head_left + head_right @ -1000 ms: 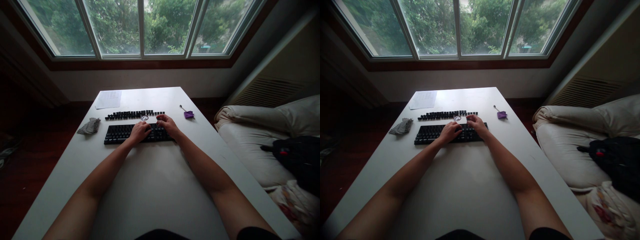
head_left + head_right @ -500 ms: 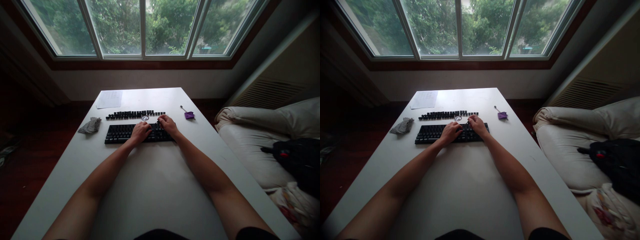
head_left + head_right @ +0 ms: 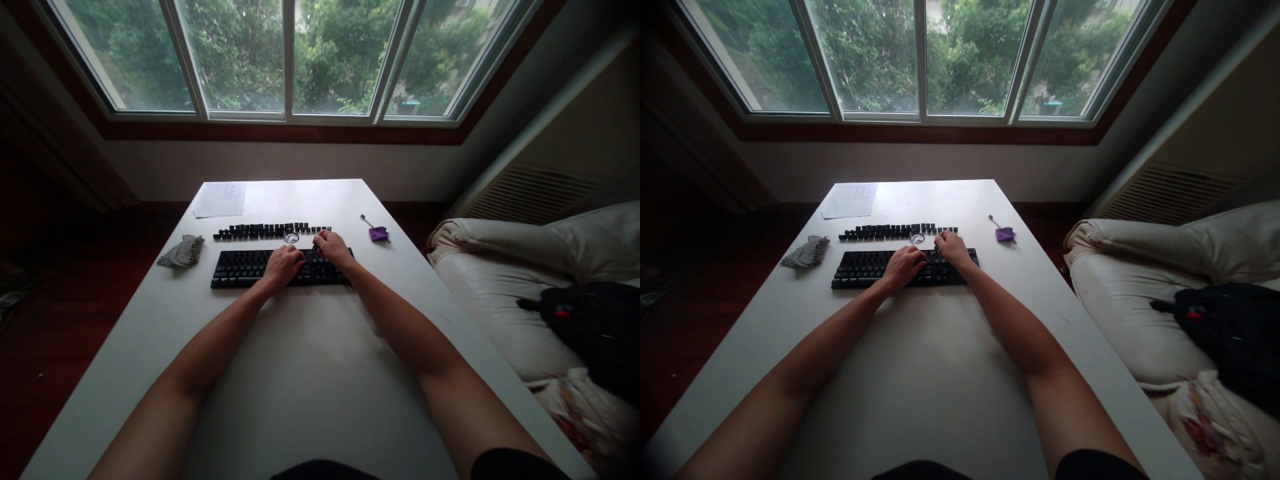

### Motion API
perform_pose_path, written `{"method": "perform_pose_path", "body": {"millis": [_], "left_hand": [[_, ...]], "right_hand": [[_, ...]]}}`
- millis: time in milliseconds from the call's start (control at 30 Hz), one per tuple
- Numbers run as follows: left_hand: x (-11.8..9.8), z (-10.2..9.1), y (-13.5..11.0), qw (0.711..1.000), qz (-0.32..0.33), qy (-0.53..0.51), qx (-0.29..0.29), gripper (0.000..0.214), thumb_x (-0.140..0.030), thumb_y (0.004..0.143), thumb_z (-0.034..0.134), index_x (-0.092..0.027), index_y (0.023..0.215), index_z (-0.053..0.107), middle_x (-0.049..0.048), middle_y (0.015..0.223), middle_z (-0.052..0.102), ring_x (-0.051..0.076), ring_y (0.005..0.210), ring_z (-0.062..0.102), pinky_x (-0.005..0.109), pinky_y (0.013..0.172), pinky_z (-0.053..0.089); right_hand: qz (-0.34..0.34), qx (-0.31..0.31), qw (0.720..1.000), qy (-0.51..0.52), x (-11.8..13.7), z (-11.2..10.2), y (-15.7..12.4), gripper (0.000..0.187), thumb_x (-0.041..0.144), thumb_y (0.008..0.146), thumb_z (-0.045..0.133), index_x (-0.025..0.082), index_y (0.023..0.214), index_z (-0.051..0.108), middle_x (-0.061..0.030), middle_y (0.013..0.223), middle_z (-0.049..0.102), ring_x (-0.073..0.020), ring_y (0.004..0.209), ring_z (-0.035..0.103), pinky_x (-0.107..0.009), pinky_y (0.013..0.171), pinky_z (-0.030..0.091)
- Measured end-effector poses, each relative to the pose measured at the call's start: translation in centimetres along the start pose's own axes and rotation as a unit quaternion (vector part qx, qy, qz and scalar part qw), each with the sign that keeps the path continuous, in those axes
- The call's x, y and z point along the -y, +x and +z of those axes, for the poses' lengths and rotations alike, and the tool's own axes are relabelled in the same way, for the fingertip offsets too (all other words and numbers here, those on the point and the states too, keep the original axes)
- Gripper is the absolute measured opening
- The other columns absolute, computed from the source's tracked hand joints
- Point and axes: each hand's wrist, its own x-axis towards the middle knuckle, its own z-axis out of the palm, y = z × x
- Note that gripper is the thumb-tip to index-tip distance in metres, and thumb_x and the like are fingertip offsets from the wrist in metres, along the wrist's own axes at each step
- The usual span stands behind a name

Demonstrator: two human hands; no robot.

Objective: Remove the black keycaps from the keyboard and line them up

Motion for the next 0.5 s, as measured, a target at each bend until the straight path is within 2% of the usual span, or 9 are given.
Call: {"method": "perform_pose_path", "body": {"millis": [100, 233, 500], "left_hand": [[0.1, 0.0, 0.1, 1.0, 0.002, -0.004, -0.001, 0.016, -0.033, 0.093, 0.065, -0.023, 0.104, 0.073, 0.0079, 0.105, 0.067, 0.026, 0.102, 0.059, 0.041, 0.093, 0.047], [0.2, 0.0, 0.2, 1.0, 0.001, -0.002, 0.0, 0.015, -0.032, 0.093, 0.064, -0.024, 0.101, 0.074, 0.0081, 0.105, 0.068, 0.026, 0.101, 0.06, 0.041, 0.093, 0.047], [0.2, 0.0, 0.2, 1.0, -0.001, 0.001, 0.005, 0.014, -0.032, 0.092, 0.065, -0.023, 0.1, 0.074, 0.0078, 0.103, 0.068, 0.026, 0.099, 0.061, 0.04, 0.09, 0.048]], "right_hand": [[0.019, 0.047, 0.998, -0.03, 0.5, -0.1, 1.2, 0.015, 0.027, 0.089, 0.055, 0.018, 0.083, 0.066, 0.0003, 0.057, 0.064, -0.0135, 0.046, 0.056, -0.025, 0.051, 0.042], [-0.008, 0.096, 0.991, -0.092, 1.3, 0.0, 2.1, 0.016, 0.024, 0.088, 0.056, 0.018, 0.08, 0.067, -0.0009, 0.056, 0.065, -0.0143, 0.046, 0.057, -0.027, 0.055, 0.042], [-0.057, 0.115, 0.98, -0.155, 2.6, 0.0, 0.6, 0.018, 0.025, 0.092, 0.054, 0.018, 0.084, 0.069, -0.0018, 0.058, 0.068, -0.0166, 0.053, 0.06, -0.028, 0.063, 0.043]]}}
